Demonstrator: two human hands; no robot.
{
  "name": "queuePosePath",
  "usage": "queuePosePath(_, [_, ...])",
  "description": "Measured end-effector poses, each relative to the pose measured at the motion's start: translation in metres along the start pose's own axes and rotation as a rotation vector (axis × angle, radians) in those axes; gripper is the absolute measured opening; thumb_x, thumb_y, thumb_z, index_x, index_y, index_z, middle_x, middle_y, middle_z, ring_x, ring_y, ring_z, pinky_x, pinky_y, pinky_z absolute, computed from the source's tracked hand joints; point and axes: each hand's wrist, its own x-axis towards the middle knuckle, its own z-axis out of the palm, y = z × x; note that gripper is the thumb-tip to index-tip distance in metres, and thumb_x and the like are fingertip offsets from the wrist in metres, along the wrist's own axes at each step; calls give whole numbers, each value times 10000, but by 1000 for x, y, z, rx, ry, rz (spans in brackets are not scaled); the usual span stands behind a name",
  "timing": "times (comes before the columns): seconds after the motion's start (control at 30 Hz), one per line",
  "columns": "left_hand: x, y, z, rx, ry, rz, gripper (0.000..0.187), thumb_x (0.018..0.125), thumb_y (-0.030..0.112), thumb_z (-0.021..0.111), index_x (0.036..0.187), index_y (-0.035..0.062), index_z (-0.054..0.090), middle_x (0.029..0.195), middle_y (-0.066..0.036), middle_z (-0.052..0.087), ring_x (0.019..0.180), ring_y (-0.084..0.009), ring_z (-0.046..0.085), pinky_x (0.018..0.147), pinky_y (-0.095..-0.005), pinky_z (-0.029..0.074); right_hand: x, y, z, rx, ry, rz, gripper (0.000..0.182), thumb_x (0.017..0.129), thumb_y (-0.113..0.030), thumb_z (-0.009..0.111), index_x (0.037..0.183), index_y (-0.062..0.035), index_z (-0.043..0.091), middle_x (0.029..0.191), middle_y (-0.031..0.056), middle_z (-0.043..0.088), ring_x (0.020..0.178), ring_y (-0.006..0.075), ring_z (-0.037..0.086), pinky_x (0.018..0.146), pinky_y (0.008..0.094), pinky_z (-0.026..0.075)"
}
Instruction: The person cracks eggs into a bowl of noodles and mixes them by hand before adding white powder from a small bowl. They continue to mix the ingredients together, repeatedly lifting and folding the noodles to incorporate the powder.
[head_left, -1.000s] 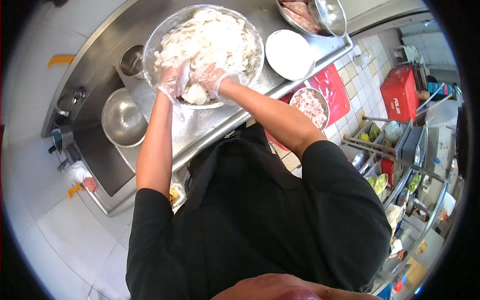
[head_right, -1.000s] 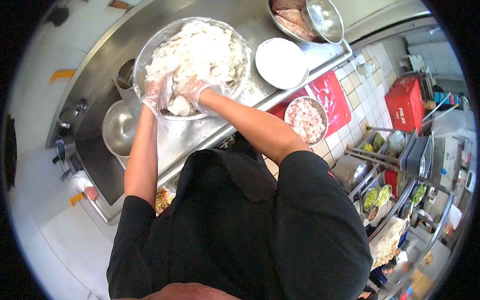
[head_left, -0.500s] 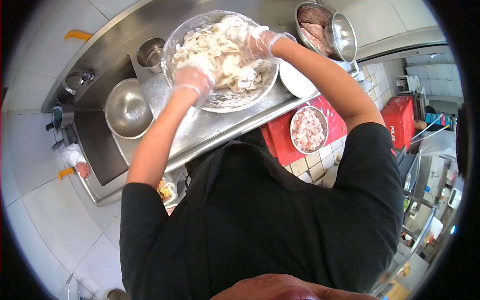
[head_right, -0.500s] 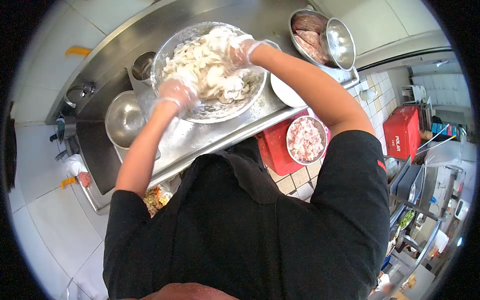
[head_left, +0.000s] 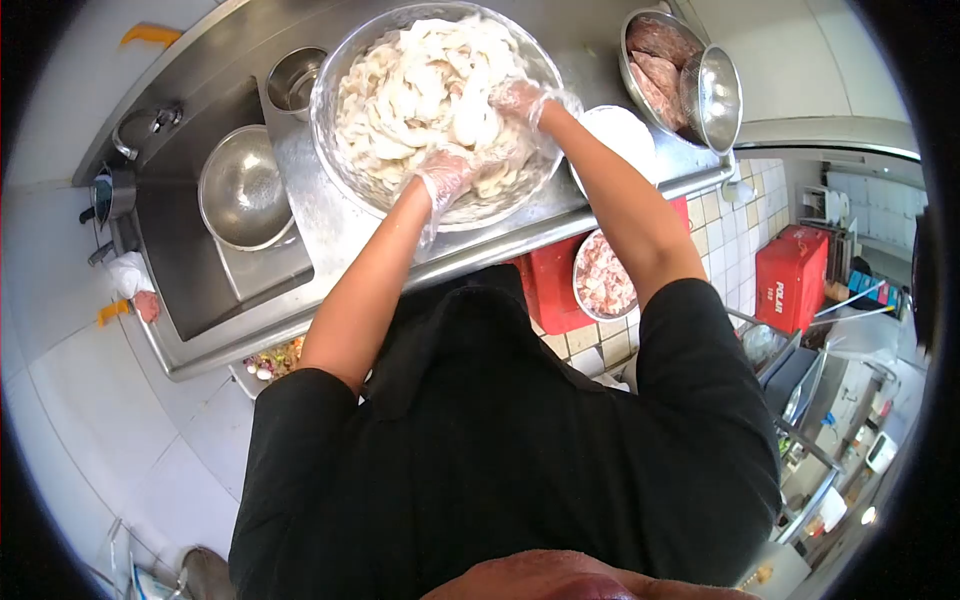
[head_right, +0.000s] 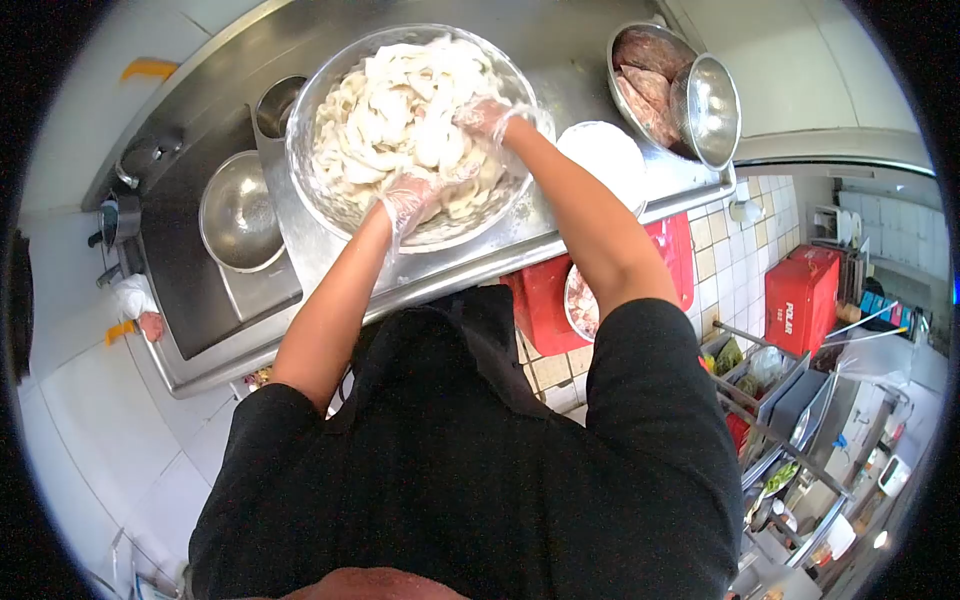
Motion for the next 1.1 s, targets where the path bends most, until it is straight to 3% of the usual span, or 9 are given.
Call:
queuePosePath(0.03, [1,-1,2,-262,41,-32,502,747,453,537,1048,53,567,981,-134,606,832,-276,573,729,-355,438,-12,-1,4,73,74,-75,380,866,-297,386,1179,-112,497,1254,130,431,1087,267,459,914,328,378])
queuePosePath(0.17, [-16,19,-28,-831,126,-164,533,605,288,747,1035,25,572,965,-52,615,842,-154,556,719,-273,446,-52,-52,9,1743,21,332,427,821,-164,524,1228,-68,438,1271,70,414,1126,208,415,940,340,351])
queuePosePath(0.27, [-28,17,-54,-966,103,-156,548,590,234,756,1062,33,564,997,-69,610,884,-166,549,777,-286,437,-53,-71,21,1927,183,338,391,810,-168,532,1182,-62,471,1197,78,462,1067,202,449,889,333,376])
queuePosePath(0.37, [-16,-4,-61,-538,256,42,502,669,111,679,1133,30,506,1029,-89,592,906,-188,553,800,-290,446,-46,-79,7,1588,373,278,358,800,-172,540,1136,-55,504,1124,86,509,1008,196,483,839,325,401])
queuePosePath(0.5, [13,-30,-87,61,443,286,321,719,262,586,958,50,615,962,-165,613,854,-270,589,754,-324,458,-49,-79,-44,834,485,135,317,786,-177,551,1075,-47,548,1025,97,572,929,187,529,771,316,434])
queuePosePath(0.6, [16,-20,-118,677,76,71,291,763,245,473,904,48,635,941,-201,598,838,-315,592,741,-360,463,-59,-79,-70,274,528,-35,386,827,-264,480,1158,-67,492,1094,121,552,1004,231,510,809,335,431])
queuePosePath(0.73, [-46,37,-112,676,-58,-147,292,770,240,448,897,72,649,908,-180,613,817,-290,605,701,-384,463,-39,-26,-76,-300,-78,-1,550,797,-452,462,1154,-35,498,1175,215,483,1072,305,488,881,370,399])
queuePosePath(0.87, [-69,49,-56,846,-273,-109,295,783,248,441,931,104,651,999,-126,613,925,-252,591,732,-414,445,-43,-25,-84,-174,-141,252,475,791,-394,475,1105,-43,534,1125,222,508,1006,320,525,846,386,417])
queuePosePath(1.1, [-22,40,-27,555,-281,-235,464,813,437,399,960,69,638,1017,-125,606,945,-271,578,777,-390,445,-15,-3,-7,-624,-161,47,409,784,-358,480,1033,-48,575,1045,205,556,915,327,567,800,389,439])
